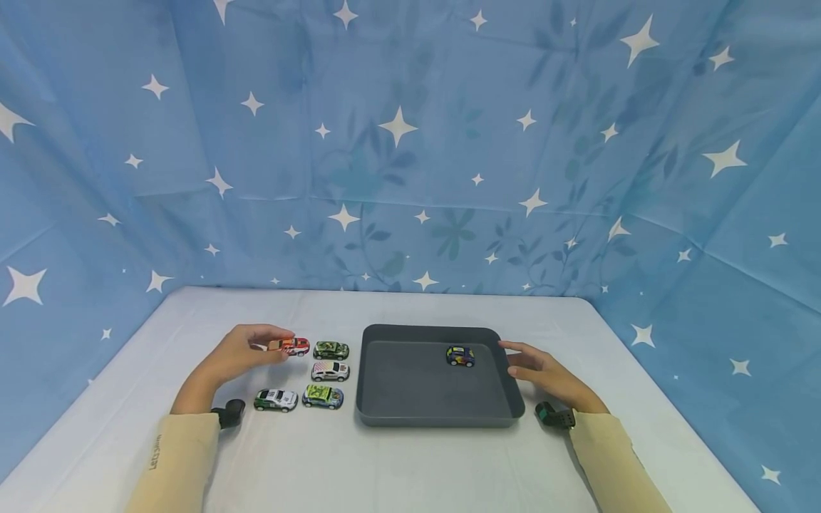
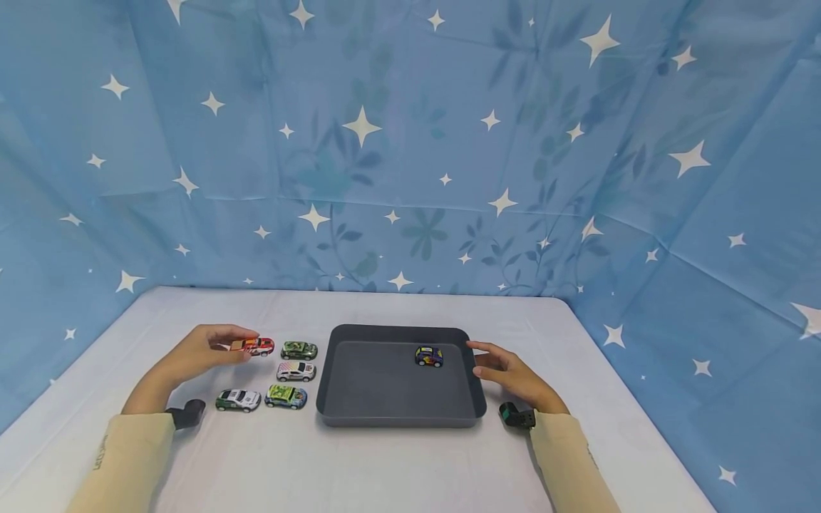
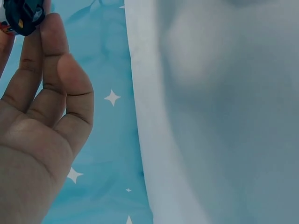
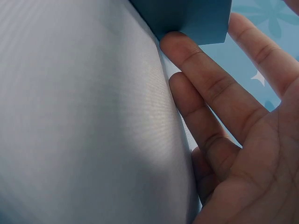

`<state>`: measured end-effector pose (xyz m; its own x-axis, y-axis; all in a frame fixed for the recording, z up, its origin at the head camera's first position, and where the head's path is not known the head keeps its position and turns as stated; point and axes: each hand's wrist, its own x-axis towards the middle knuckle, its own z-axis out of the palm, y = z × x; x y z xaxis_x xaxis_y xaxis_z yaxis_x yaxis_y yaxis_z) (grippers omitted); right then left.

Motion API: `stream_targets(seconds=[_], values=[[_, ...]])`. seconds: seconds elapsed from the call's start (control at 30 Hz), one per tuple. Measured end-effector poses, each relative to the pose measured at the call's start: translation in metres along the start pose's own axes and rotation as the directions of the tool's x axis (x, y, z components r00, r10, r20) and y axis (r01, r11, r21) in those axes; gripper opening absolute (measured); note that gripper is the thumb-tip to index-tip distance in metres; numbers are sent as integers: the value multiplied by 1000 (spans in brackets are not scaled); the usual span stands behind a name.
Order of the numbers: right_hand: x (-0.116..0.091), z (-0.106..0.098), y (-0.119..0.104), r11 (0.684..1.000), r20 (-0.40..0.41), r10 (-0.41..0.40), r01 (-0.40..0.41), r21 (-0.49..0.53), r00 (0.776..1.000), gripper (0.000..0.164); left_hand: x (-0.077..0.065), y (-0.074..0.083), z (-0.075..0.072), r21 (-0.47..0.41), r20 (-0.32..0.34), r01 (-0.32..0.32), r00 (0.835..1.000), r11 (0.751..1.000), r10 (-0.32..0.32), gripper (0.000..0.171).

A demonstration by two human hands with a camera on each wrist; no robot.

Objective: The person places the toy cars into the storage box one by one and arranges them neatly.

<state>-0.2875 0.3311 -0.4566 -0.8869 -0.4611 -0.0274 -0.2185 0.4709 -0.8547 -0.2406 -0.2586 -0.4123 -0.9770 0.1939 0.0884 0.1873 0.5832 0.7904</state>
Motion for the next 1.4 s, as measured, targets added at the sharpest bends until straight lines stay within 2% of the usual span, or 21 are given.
stream_targets(seconds=[0.53,1.4], values=[[-2,0,-2,1000,-4,1,-1,6,1000,64,1,12,4,-1,-4,-43,999,999,43,45],[-2,-1,0,1000,1,-21,21,4,1000,64,8,41,26,41,5,-90,996,995,89,39]])
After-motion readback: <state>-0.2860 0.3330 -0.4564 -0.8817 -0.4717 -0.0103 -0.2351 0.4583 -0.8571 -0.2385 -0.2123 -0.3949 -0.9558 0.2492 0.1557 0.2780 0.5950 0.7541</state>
